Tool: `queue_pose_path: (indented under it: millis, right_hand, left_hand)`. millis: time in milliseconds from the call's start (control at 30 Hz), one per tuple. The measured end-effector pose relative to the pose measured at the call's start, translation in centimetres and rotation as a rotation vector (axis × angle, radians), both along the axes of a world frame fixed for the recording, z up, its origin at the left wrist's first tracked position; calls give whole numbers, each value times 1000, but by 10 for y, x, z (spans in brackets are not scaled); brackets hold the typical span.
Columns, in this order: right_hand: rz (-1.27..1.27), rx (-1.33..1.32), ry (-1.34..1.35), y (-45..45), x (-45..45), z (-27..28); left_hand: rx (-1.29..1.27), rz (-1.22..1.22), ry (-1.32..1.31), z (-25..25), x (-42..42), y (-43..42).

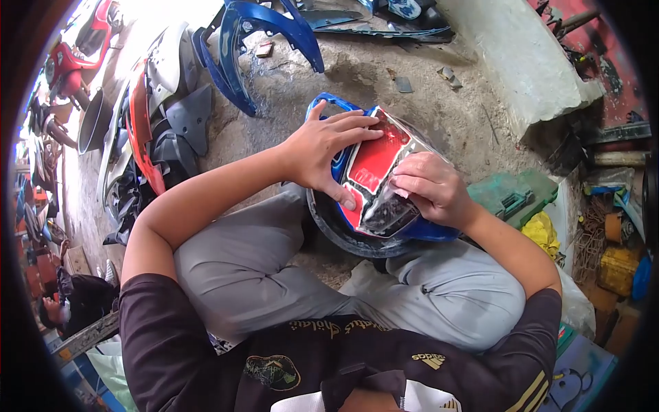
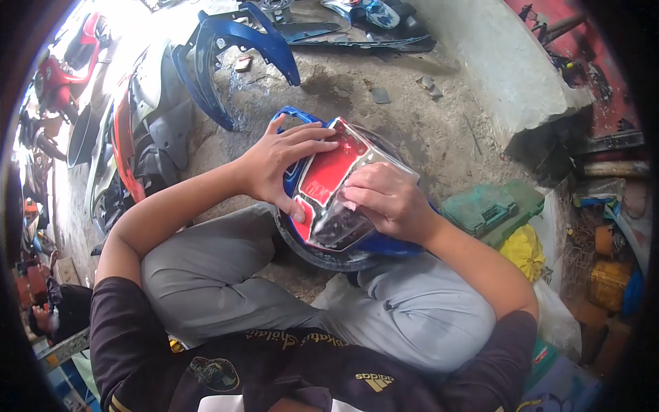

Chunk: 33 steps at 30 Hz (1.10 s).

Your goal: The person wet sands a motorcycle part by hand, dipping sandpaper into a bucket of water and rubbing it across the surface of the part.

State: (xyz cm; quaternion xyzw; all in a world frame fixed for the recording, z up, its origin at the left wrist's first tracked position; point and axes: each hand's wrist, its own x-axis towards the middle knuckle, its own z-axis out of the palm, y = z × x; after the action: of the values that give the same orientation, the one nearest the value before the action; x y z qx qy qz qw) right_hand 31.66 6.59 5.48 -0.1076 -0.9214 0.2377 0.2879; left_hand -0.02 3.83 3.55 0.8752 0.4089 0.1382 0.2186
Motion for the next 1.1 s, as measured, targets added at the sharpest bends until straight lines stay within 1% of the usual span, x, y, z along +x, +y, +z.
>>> queue_pose_path:
  millis: [100, 167, 200, 267, 400, 433, 467, 533, 567, 667, 700, 800, 833, 933, 967, 1033, 1100]
  right_hand:
    - [-84, -14, 10, 7, -3, -5]
    - [-145, -34, 16, 6, -3, -6]
    - [-88, -18, -7, 3, -5, 0]
    - [30, 4, -52, -5, -9, 15]
    - [-74, 22, -46, 15, 3, -3]
    - [-143, -20, -46, 16, 3, -4]
    - [-67, -32, -64, 12, 3, -1]
    - [74, -57, -95, -4, -11, 25]
    - [60, -9, -128, -9, -12, 27]
    - [-14, -23, -88, 18, 1, 1]
    - [-36, -9, -107, 18, 1, 4]
    - [118, -8, -136, -4, -13, 26]
    - [110, 41, -145, -4, -12, 26]
    - [-14, 21, -110, 26, 5, 1]
    - [-11, 75, -120, 26, 6, 2]
    - [67, 44, -123, 0, -8, 18]
    - [114, 28, -132, -6, -13, 23]
  left_hand:
    - [9, -8, 9, 1, 1, -3]
    - [0, 22, 74, 7, 6, -4]
    - [-4, 37, 106, 8, 9, -4]
    - [6, 73, 70, 7, 17, -17]
    - [30, 77, 41, 5, 20, -15]
    - [46, 75, 36, 2, 22, -14]
    - [50, 82, 33, 1, 22, -15]
    - [60, 86, 29, 1, 22, -17]
    - [84, 89, 26, 0, 22, -19]
    - [87, 89, 12, 2, 23, -17]
    - [81, 88, 14, 1, 21, -19]
    - [74, 86, 18, 0, 23, -19]
    - [72, 90, 28, 1, 23, -21]
    - [67, 88, 39, 2, 21, -20]
    - [66, 92, 32, 2, 22, -20]
    - [53, 86, 40, 3, 20, -22]
    - [41, 78, 52, 7, 21, -19]
